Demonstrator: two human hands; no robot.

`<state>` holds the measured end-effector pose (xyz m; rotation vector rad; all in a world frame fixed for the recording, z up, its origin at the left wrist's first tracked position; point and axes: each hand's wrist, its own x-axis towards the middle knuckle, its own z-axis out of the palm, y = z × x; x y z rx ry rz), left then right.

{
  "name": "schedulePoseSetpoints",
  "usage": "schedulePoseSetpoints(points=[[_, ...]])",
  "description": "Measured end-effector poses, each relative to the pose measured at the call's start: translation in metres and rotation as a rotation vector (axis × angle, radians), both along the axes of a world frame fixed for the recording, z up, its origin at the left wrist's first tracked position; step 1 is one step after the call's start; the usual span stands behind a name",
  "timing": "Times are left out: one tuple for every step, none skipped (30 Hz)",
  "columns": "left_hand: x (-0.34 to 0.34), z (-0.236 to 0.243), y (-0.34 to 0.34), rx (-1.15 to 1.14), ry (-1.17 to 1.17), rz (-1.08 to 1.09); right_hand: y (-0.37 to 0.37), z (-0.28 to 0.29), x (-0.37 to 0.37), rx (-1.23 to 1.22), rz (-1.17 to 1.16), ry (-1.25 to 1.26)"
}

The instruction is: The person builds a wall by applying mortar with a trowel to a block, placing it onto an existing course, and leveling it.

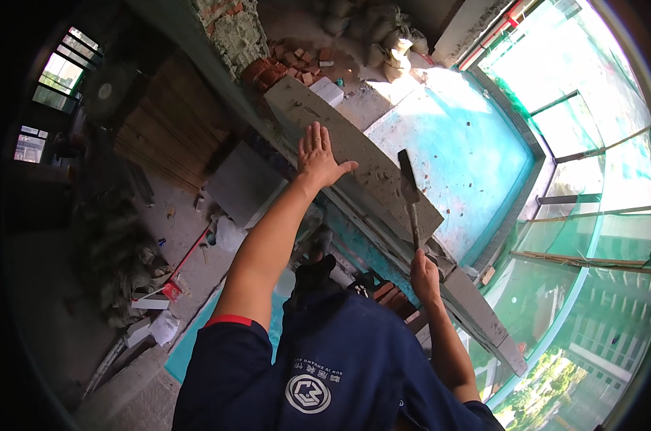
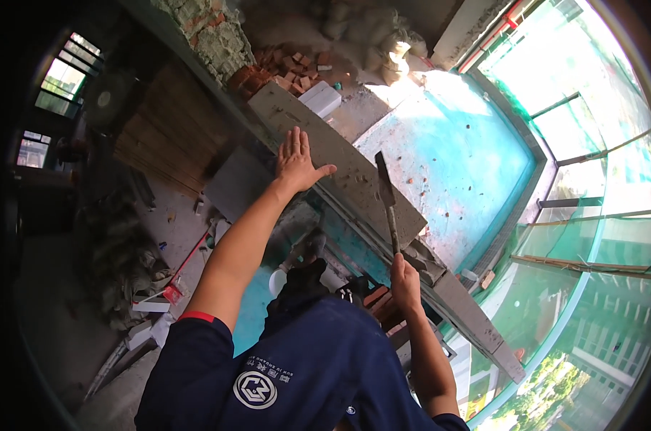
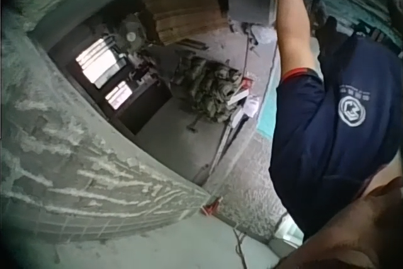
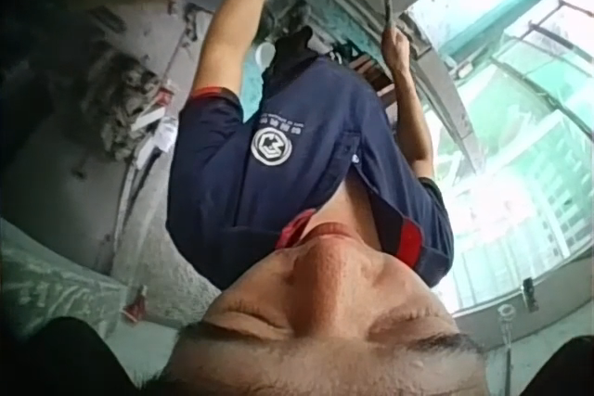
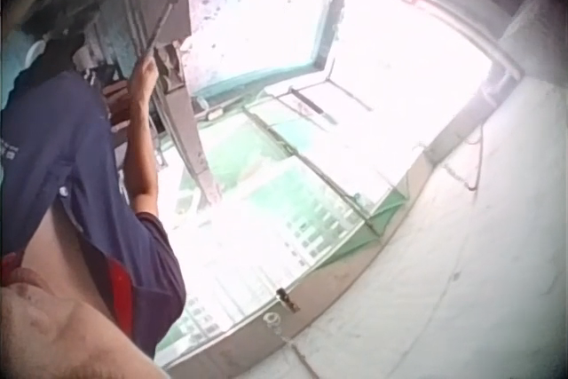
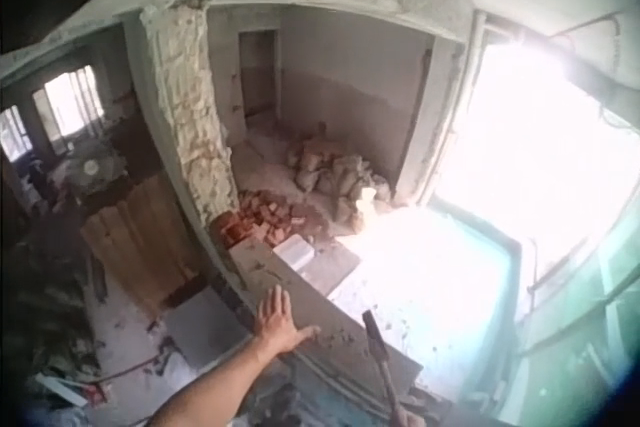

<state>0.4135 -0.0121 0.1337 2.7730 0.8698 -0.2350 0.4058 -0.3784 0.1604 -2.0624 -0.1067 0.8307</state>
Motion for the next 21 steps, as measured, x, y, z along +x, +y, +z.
schedulePoseSetpoints(points=[[-0.001,0.001,0.003,0.01,-0.016,0.004,0.004,0.008,-0.003,0.042,-0.031,-0.033],[0.005,0.002,-0.003,0.008,-0.045,-0.006,-0.007,-0.002,-0.006,0.076,-0.042,-0.137],[0.005,0.001,-0.004,0.002,-0.043,-0.009,-0.008,-0.009,-0.009,0.12,-0.047,-0.239],[0.004,0.0,-0.004,-0.003,-0.037,-0.006,-0.011,-0.015,-0.013,0.089,0.022,-0.282],[0.004,0.001,0.0,0.0,-0.037,0.001,-0.009,-0.02,-0.007,-0.052,0.122,-0.217],[0.002,0.001,0.0,0.007,-0.033,-0.003,-0.012,-0.021,-0.004,-0.066,0.091,-0.121],[0.005,0.002,-0.001,0.009,-0.04,-0.003,-0.016,-0.021,-0.003,-0.08,0.06,-0.025],[0.002,0.002,-0.005,0.003,-0.018,-0.006,-0.019,-0.014,-0.009,-0.022,0.007,-0.016],[0.0,0.002,-0.007,-0.005,0.004,-0.01,-0.022,-0.007,-0.015,0.036,-0.048,-0.007],[0.003,0.004,-0.004,0.012,-0.04,-0.012,-0.023,-0.012,-0.015,0.05,-0.019,-0.141],[0.003,0.004,-0.002,0.013,-0.035,-0.018,-0.017,-0.012,-0.015,0.021,-0.002,-0.203],[0.001,0.003,-0.001,0.014,-0.029,-0.02,-0.014,-0.01,-0.015,-0.056,0.05,-0.188],[-0.001,0.003,0.0,0.016,-0.024,-0.022,-0.013,-0.008,-0.016,-0.132,0.102,-0.172],[-0.002,0.002,-0.001,0.012,-0.013,-0.01,-0.015,-0.007,-0.015,-0.142,0.109,-0.138],[-0.001,0.002,0.001,0.026,-0.025,-0.012,-0.018,-0.006,-0.013,-0.151,0.117,-0.103],[0.001,0.002,0.003,0.026,-0.017,-0.006,-0.017,-0.006,-0.008,-0.14,0.124,-0.105],[0.003,0.006,0.002,0.022,-0.007,-0.003,-0.02,-0.008,-0.006,-0.131,0.12,-0.113],[0.005,0.012,0.0,0.005,0.028,-0.006,-0.023,-0.012,-0.004,-0.138,0.112,-0.084],[0.007,0.012,-0.004,0.015,0.018,-0.007,-0.026,-0.015,-0.003,-0.144,0.106,-0.055],[0.01,0.011,-0.004,0.011,0.013,-0.011,-0.028,-0.017,-0.001,-0.108,0.085,-0.017],[0.008,0.008,-0.005,0.001,0.012,-0.012,-0.022,-0.001,0.0,-0.121,0.085,0.041]])
